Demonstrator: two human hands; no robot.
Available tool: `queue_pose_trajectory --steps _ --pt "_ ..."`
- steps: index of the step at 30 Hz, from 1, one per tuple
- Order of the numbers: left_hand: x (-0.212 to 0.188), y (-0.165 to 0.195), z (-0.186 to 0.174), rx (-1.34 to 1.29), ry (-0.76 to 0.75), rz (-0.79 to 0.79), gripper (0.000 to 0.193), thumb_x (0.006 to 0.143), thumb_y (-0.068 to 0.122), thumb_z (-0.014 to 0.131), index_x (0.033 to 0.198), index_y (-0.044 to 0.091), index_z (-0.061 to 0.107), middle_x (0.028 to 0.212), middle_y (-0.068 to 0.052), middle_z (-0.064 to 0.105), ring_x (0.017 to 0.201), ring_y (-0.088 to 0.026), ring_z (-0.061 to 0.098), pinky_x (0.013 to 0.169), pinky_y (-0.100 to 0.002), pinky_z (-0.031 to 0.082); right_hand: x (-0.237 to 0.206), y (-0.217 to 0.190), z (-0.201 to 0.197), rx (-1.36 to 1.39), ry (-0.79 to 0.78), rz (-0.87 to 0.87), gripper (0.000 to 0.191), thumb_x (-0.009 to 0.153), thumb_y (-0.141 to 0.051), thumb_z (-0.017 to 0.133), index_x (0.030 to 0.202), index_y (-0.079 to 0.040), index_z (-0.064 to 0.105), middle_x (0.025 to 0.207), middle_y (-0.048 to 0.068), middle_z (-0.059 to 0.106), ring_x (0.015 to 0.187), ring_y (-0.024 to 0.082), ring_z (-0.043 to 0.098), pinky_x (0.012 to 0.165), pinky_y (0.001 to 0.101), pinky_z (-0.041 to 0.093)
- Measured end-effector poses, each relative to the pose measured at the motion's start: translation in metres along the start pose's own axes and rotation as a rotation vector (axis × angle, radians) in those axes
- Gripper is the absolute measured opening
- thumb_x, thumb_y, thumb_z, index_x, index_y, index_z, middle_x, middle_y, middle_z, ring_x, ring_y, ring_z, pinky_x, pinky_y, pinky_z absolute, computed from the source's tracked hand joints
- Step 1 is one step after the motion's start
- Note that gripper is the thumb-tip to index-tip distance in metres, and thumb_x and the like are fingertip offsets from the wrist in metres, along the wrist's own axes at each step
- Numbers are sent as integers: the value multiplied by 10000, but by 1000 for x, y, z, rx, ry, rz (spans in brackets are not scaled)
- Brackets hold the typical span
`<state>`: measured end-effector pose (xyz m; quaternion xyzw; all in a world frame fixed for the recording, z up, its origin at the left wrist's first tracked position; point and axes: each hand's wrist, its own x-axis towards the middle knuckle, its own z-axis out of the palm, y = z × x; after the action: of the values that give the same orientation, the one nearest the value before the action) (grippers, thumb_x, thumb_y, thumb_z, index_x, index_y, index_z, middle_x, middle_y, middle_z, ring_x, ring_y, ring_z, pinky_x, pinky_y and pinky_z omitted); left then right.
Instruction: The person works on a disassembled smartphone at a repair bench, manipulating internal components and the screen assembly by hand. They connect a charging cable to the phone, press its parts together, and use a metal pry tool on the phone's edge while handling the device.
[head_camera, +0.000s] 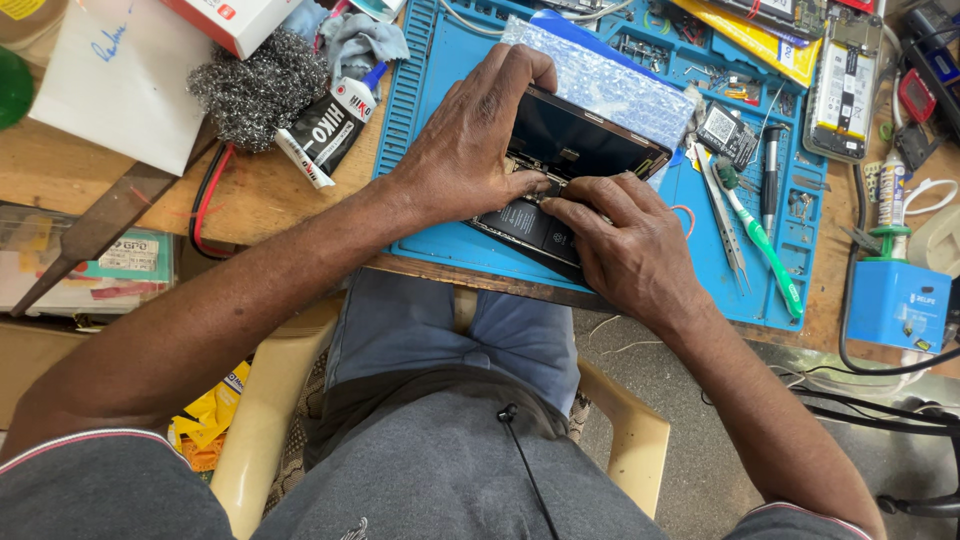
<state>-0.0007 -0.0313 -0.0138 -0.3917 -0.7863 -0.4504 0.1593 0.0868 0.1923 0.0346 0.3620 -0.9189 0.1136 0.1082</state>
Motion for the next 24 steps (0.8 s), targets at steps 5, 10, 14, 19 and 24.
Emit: queue_pose_trajectory --steps 5,10,14,19,24 --pt "-1 0 -1 -11 7 13 819 749 228 986 1302 96 396 1223 -109 463 1151 -337 558 933 -487 461 3 -2 1 -77 -19 -23 415 821 -20 718 1228 -102 703 1172 81 657 1016 282 633 845 422 531" --pt "-1 -2 0 -3 -2 2 808 751 224 981 1300 108 400 1222 -106 464 1141 -329 561 926 -486 460 4 -6 0 -119 -47 -8 431 811 -20 708 1234 -101 708 1183 78 657 1032 275 632 851 416 534" --pt "0 -2 1 23 0 5 816 748 229 987 1303 110 401 1221 -106 463 1146 -335 555 930 -490 454 4 -12 1 -164 -46 -1 416 801 -37 713 1215 -81 712 1205 71 667 1073 259 643 868 418 533" --pt "-1 2 -1 -4 -3 -8 829 730 212 985 1306 104 398 1233 -107 460 1171 -343 553 949 -486 459 2 -8 1 68 43 58 338 880 28 693 1211 -35 711 1198 135 679 1056 314 648 907 427 540" --pt "-1 3 -1 4 5 1 842 722 231 995 1302 100 399 1235 -105 462 1160 -340 556 945 -489 458 -11 -3 -2 278 84 228 352 906 103 609 1216 -39 697 1225 144 684 1105 303 691 928 398 566"
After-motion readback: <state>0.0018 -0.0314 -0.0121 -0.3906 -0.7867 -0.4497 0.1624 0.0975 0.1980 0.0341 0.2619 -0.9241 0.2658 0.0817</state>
